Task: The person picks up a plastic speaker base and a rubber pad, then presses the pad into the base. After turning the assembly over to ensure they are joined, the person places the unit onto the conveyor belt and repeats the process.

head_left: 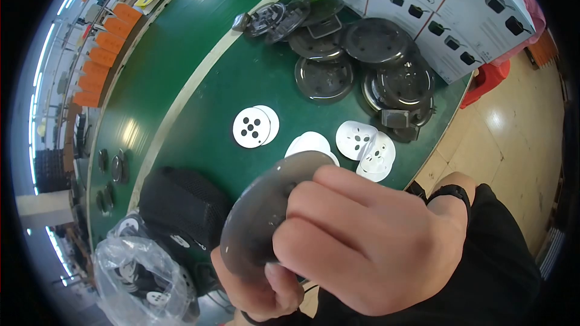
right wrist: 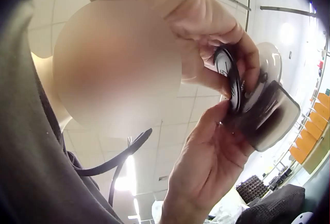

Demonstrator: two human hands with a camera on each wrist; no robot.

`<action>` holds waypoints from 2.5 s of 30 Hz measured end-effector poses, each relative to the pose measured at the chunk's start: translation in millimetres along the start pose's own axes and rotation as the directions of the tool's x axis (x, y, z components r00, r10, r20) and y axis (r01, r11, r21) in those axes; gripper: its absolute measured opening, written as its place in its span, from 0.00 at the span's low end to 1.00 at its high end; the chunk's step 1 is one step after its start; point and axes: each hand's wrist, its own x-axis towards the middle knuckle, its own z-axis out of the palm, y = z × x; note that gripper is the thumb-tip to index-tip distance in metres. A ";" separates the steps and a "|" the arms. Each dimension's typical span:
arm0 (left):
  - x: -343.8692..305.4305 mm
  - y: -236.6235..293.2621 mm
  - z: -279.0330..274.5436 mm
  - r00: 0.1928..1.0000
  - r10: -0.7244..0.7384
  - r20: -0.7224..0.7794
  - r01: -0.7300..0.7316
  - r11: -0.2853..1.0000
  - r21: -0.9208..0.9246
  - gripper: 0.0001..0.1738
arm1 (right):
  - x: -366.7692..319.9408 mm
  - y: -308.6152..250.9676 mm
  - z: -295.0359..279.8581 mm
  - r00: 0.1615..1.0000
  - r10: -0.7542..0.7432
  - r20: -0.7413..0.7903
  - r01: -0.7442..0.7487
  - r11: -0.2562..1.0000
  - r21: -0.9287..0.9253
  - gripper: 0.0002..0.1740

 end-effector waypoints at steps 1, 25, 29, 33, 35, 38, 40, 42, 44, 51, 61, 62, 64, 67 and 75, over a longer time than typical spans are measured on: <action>0.5 -2.9 5.8 0.992 0.062 -0.108 -0.051 0.993 0.104 0.19 | -0.8 3.2 -0.5 1.000 -0.002 0.019 0.001 0.997 0.075 0.14; 4.8 7.7 -5.8 0.965 -0.021 -0.261 0.031 0.999 0.037 0.19 | -0.6 21.1 -13.3 0.992 -0.074 0.106 0.037 0.950 0.309 0.11; 1.9 3.7 -3.8 0.941 0.088 -0.327 -0.048 0.991 0.128 0.20 | -0.7 16.0 -9.8 0.993 -0.105 0.060 0.089 0.971 0.221 0.13; -4.2 5.3 -10.1 0.958 0.051 -0.283 -0.005 0.987 0.161 0.20 | -1.1 10.8 -5.1 0.995 -0.104 0.005 0.103 0.987 0.124 0.15; -3.2 7.5 -8.2 0.953 0.040 -0.302 0.011 0.986 0.164 0.20 | -1.7 9.7 -1.8 0.994 -0.104 -0.025 0.106 0.991 0.085 0.15; -2.4 12.0 -2.8 0.925 -0.018 -0.380 0.079 0.986 0.145 0.20 | 1.0 8.1 -0.3 0.993 -0.107 -0.045 0.110 0.992 0.068 0.15; -6.9 16.2 4.1 0.871 -0.110 -0.480 0.182 0.978 0.105 0.20 | 2.6 6.2 -0.3 0.993 -0.108 -0.048 0.111 0.992 0.065 0.15; -1.5 16.4 4.9 0.878 -0.034 -0.477 0.126 0.979 0.163 0.19 | 2.8 5.7 -0.7 0.993 -0.111 -0.040 0.113 0.993 0.045 0.16; 10.8 16.3 0.6 0.906 0.199 -0.374 -0.083 0.949 0.304 0.21 | 2.9 4.4 -2.3 0.994 -0.111 -0.018 0.111 0.994 0.006 0.16; 1.4 17.9 -6.9 0.955 0.064 -0.289 -0.024 0.990 0.140 0.16 | 12.6 2.8 -15.9 0.972 -0.120 0.200 0.175 0.942 -0.287 0.18; 13.5 10.6 -14.6 0.933 -0.318 -0.170 0.223 0.879 -0.421 0.17 | 21.1 35.7 -17.4 0.693 0.085 0.716 -0.517 0.752 0.410 0.20; 15.2 10.6 -15.2 0.930 -0.321 -0.180 0.221 0.878 -0.425 0.17 | 16.5 34.5 -16.3 0.668 0.084 0.739 -0.634 0.584 0.507 0.19; 16.0 12.2 -16.0 0.926 -0.329 -0.183 0.230 0.879 -0.418 0.17 | 16.6 33.6 -18.9 0.689 0.042 0.724 -0.521 0.723 0.454 0.14; 17.7 14.3 -16.8 0.923 -0.363 -0.132 0.269 0.850 -0.454 0.18 | 15.3 30.5 -17.8 0.734 0.068 0.676 -0.490 0.742 0.458 0.12; 71.8 -8.1 -26.9 0.862 -0.462 0.210 0.507 0.767 -0.394 0.21 | 12.3 55.6 -2.1 0.659 0.249 0.710 -0.688 0.581 0.435 0.15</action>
